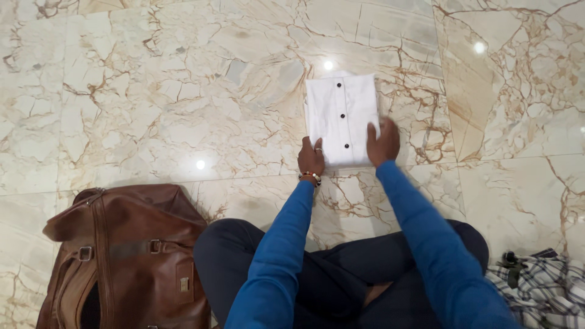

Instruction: The person folds a white collared shirt by smoothing it out on the floor, folding the sides and sleeves inward to form a rectangle, and then folding it into a compact square.

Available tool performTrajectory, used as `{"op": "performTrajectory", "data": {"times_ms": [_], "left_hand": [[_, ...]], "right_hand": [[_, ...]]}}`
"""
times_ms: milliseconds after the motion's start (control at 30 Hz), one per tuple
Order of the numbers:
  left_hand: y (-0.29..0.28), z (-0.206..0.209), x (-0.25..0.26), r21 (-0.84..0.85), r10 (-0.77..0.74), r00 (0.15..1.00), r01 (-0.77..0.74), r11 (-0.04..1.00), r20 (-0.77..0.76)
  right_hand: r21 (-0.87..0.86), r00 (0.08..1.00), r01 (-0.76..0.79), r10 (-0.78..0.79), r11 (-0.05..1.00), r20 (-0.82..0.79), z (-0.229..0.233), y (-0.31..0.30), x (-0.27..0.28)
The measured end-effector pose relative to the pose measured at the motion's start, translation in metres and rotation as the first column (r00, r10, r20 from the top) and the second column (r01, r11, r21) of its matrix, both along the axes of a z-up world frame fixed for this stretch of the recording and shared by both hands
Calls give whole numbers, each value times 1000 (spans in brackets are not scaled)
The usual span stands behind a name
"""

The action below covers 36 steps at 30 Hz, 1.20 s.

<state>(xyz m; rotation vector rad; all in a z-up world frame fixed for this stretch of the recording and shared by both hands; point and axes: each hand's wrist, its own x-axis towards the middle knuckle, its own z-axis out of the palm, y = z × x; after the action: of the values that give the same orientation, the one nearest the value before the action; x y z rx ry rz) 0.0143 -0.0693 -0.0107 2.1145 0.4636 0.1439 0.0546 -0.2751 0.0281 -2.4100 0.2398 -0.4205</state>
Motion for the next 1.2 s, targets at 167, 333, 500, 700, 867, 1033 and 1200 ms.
{"op": "performTrajectory", "data": {"times_ms": [167,333,500,700,867,1033,1200], "left_hand": [[-2,-5,-16,95,17,1000,-18,995,6],[2,25,-48,83,71,983,-58,995,-170],[-7,47,-76,134,176,937,-141,981,-301],[-16,60,-100,193,159,943,-104,976,-294],[-17,51,-109,275,151,966,-90,957,-208],[-16,57,-107,307,132,969,-64,950,-206],[-24,57,-113,620,-188,956,6,784,227]], "right_hand": [[109,995,54,-44,993,-95,-33,-3,-46],[128,987,63,-43,990,-156,-34,0,-72],[85,966,112,-89,990,-244,-3,11,-100],[-170,813,31,-123,985,-569,14,11,-114],[-192,781,-20,-105,981,-616,17,7,-117],[-221,781,-39,-108,974,-615,27,10,-118],[-188,790,32,-140,982,-597,48,19,-127]]}}
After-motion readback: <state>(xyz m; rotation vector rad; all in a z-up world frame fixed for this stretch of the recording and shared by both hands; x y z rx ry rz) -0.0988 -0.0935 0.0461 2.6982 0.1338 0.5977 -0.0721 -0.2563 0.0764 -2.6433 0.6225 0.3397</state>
